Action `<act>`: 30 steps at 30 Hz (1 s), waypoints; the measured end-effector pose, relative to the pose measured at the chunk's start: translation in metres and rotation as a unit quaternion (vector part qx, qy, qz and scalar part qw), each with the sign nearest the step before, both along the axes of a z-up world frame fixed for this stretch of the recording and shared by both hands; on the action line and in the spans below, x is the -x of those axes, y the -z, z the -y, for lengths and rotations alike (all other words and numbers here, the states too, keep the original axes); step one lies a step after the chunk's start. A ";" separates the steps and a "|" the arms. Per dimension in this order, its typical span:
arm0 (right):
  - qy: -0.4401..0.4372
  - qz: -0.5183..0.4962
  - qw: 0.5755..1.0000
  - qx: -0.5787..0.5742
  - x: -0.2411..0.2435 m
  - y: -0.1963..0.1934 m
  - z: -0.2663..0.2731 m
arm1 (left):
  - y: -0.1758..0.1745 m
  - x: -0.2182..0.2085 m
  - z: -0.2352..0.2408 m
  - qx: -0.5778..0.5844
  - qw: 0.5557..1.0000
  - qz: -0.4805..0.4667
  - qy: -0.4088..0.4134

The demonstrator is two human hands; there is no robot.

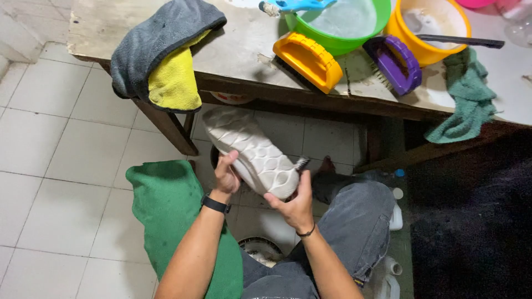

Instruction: The person scrubs the sole of a white sneaker with a small brush, then rinses it in a bucket of soapy water, and finally wipes the shoe with a cloth. The person handles the shoe, brush, and cloth while seated on the floor.

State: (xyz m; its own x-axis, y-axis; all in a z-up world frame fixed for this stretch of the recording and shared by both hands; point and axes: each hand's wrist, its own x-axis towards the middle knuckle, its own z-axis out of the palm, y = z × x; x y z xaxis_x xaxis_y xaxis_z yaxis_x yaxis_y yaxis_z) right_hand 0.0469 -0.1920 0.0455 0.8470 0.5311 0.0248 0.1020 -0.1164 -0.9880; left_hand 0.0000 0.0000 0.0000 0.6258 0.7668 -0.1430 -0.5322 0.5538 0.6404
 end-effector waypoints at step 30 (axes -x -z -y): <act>-0.147 0.176 0.963 0.140 0.010 -0.095 0.039 | -0.007 0.036 0.060 0.035 0.971 0.035 0.233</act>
State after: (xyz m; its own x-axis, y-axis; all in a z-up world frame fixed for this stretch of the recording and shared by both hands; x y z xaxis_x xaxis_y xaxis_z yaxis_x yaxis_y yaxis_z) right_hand 0.0373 -0.2307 0.1403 0.6249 0.7737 0.1042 0.4933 -0.2879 -0.8209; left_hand -0.0360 -0.0595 0.0068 0.9123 0.3886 -0.1289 -0.2553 0.7860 0.5631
